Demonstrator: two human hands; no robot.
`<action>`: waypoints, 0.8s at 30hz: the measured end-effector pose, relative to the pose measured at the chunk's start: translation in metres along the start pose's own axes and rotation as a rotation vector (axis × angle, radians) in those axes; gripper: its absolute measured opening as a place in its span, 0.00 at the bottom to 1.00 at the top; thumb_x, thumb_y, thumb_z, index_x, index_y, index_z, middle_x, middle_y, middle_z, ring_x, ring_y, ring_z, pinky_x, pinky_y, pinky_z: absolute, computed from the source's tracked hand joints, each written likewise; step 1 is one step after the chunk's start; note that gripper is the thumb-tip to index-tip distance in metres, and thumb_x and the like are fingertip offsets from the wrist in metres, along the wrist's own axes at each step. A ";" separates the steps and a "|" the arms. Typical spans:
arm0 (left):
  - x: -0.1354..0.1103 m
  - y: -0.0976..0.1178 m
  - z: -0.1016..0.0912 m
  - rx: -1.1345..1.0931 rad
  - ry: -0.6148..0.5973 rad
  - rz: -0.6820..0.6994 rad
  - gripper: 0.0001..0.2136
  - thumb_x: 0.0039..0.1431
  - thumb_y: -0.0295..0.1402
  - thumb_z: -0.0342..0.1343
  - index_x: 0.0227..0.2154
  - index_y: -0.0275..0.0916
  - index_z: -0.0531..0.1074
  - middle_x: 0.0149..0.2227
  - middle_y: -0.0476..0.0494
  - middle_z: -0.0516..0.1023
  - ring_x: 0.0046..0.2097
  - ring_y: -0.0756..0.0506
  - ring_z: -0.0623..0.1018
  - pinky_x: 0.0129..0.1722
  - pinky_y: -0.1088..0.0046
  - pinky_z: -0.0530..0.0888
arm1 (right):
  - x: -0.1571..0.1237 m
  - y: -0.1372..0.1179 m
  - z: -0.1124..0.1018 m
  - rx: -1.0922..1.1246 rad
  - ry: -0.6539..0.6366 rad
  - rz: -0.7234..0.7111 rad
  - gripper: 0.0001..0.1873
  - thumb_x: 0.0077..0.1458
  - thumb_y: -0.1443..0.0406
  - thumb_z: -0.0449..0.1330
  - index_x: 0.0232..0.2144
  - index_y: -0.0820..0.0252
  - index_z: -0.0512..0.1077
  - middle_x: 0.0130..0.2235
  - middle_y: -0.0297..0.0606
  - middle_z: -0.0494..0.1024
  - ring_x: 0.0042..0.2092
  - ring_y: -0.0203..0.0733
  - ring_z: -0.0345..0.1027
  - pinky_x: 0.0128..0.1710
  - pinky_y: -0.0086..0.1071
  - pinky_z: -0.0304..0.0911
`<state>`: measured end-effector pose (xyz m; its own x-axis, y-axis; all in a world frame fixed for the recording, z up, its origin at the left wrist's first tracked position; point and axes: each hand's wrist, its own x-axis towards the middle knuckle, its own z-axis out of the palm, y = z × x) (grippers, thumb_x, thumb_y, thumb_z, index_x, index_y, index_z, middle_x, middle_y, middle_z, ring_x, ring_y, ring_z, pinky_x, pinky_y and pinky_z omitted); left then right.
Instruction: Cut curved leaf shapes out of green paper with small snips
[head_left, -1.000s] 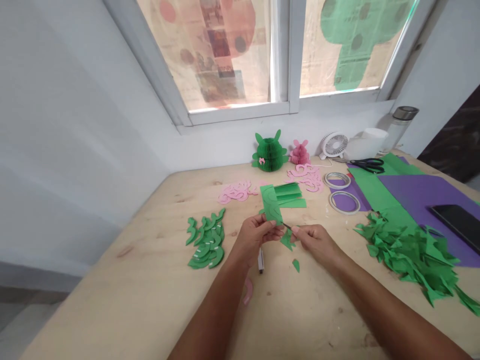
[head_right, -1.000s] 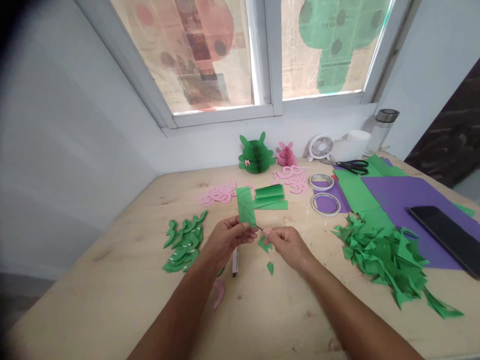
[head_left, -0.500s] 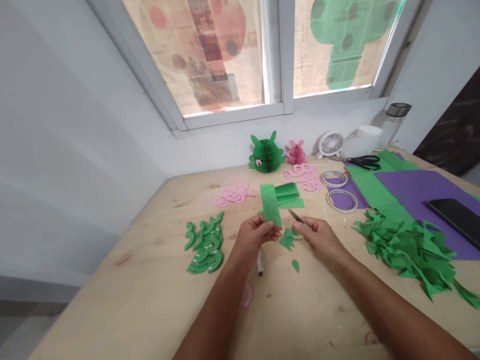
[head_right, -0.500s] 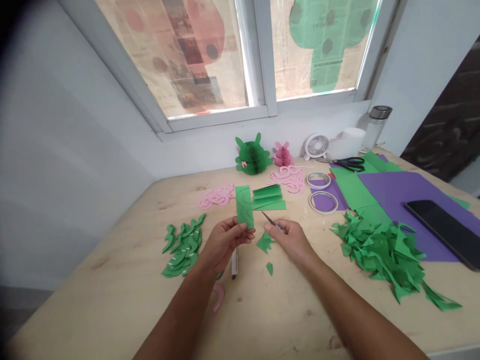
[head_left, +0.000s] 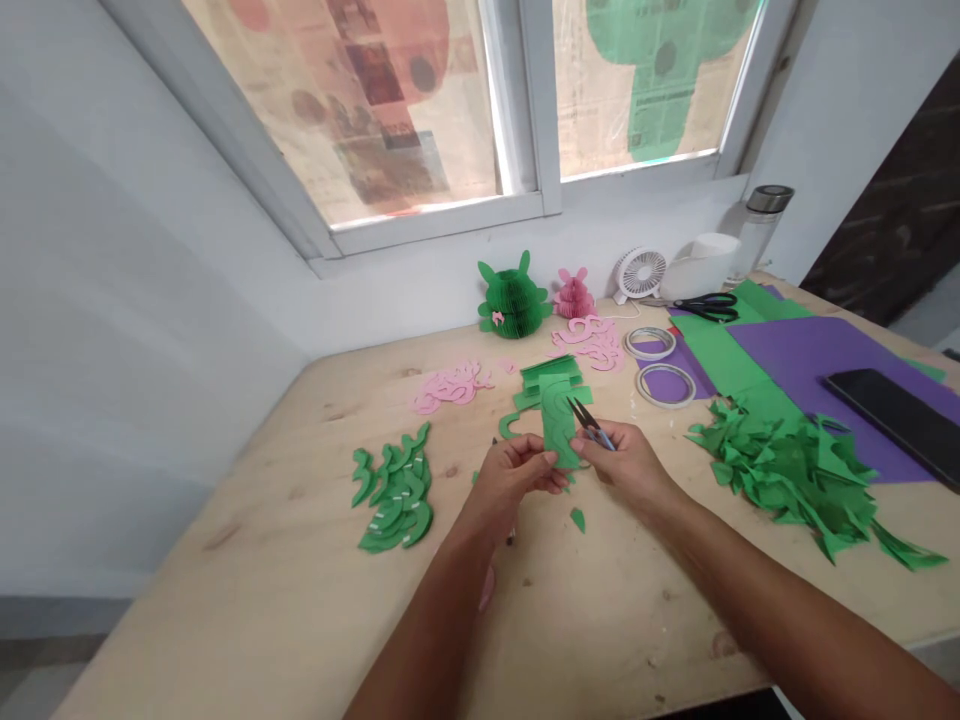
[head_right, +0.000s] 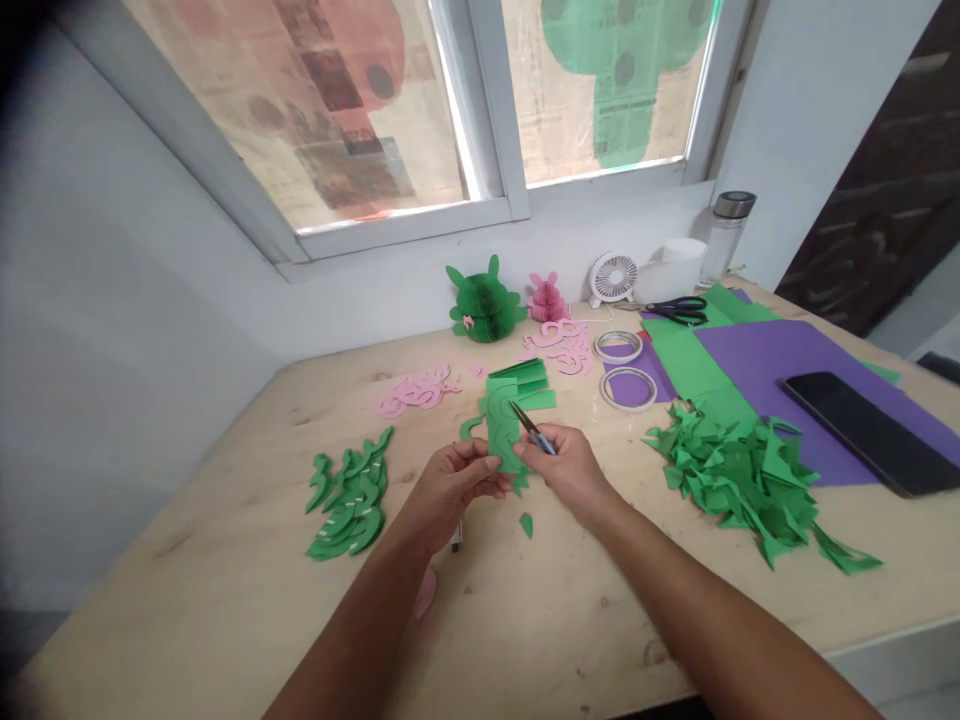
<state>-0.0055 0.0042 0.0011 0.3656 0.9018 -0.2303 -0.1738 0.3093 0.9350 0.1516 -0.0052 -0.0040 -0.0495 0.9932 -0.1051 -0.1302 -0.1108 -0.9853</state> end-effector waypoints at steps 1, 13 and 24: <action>0.000 0.001 0.000 -0.011 -0.001 -0.005 0.11 0.42 0.36 0.64 0.24 0.34 0.71 0.22 0.45 0.76 0.23 0.49 0.75 0.27 0.73 0.72 | 0.000 0.000 0.000 0.014 -0.002 0.000 0.18 0.39 0.54 0.64 0.21 0.60 0.64 0.16 0.22 0.52 0.17 0.27 0.39 0.17 0.27 0.35; -0.003 0.002 0.000 -0.005 -0.058 -0.025 0.11 0.42 0.36 0.64 0.26 0.34 0.71 0.23 0.42 0.77 0.24 0.49 0.75 0.26 0.74 0.71 | -0.001 0.003 0.000 0.124 -0.072 0.049 0.16 0.42 0.56 0.64 0.22 0.60 0.64 0.16 0.21 0.51 0.17 0.26 0.38 0.16 0.26 0.34; 0.000 0.006 -0.004 -0.051 0.133 0.055 0.09 0.42 0.34 0.63 0.23 0.35 0.70 0.23 0.44 0.77 0.24 0.50 0.75 0.26 0.75 0.71 | 0.001 0.005 -0.004 -0.227 -0.034 -0.104 0.26 0.53 0.47 0.49 0.26 0.64 0.72 0.16 0.27 0.54 0.19 0.32 0.46 0.19 0.28 0.42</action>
<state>-0.0106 0.0078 0.0059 0.2303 0.9489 -0.2158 -0.2381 0.2700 0.9330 0.1552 -0.0048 -0.0097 -0.0814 0.9967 -0.0010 0.0893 0.0063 -0.9960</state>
